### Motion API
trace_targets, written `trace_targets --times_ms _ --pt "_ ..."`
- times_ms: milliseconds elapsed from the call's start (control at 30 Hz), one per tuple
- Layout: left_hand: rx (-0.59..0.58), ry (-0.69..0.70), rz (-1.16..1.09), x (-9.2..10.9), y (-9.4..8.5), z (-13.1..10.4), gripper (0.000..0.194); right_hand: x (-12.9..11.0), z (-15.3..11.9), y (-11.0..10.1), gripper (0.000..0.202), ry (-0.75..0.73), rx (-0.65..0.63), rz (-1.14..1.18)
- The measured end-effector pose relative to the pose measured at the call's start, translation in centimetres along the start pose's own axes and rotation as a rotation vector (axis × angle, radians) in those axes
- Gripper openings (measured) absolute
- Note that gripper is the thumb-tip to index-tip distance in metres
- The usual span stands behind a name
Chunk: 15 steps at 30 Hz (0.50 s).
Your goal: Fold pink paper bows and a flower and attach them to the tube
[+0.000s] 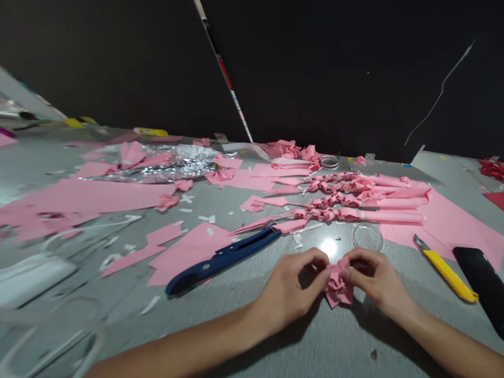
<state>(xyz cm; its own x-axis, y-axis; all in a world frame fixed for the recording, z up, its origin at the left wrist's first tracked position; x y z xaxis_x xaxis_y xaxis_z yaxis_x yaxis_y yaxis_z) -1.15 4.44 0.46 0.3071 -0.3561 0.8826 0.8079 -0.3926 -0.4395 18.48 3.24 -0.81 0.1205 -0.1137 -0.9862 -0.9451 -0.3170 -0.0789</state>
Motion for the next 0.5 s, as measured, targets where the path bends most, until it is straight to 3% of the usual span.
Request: trace_targets --times_ms 367,500 --pt "-0.018 0.012 -0.001 -0.37 0.51 -0.19 0.017 -0.19 -0.32 0.69 0.019 0.050 -0.061 -0.011" --pt "-0.015 0.053 -0.017 0.16 0.16 0.29 0.016 -0.45 -0.12 0.44 0.023 -0.004 -0.080 -0.045"
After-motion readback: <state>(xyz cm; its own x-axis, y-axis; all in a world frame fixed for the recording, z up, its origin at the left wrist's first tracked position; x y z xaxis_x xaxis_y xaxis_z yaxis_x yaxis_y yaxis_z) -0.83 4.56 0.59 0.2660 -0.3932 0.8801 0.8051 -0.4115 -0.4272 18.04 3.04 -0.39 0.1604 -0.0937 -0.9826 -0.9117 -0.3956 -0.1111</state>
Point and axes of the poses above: each hand's wrist, its own z-axis towards the middle knuckle, its own y-axis out of the palm, x = y × z, the point moved 3 cm from there along z, towards the middle knuckle, and after that the axes turned 7 degrees about -x, right-handed, at the moved point
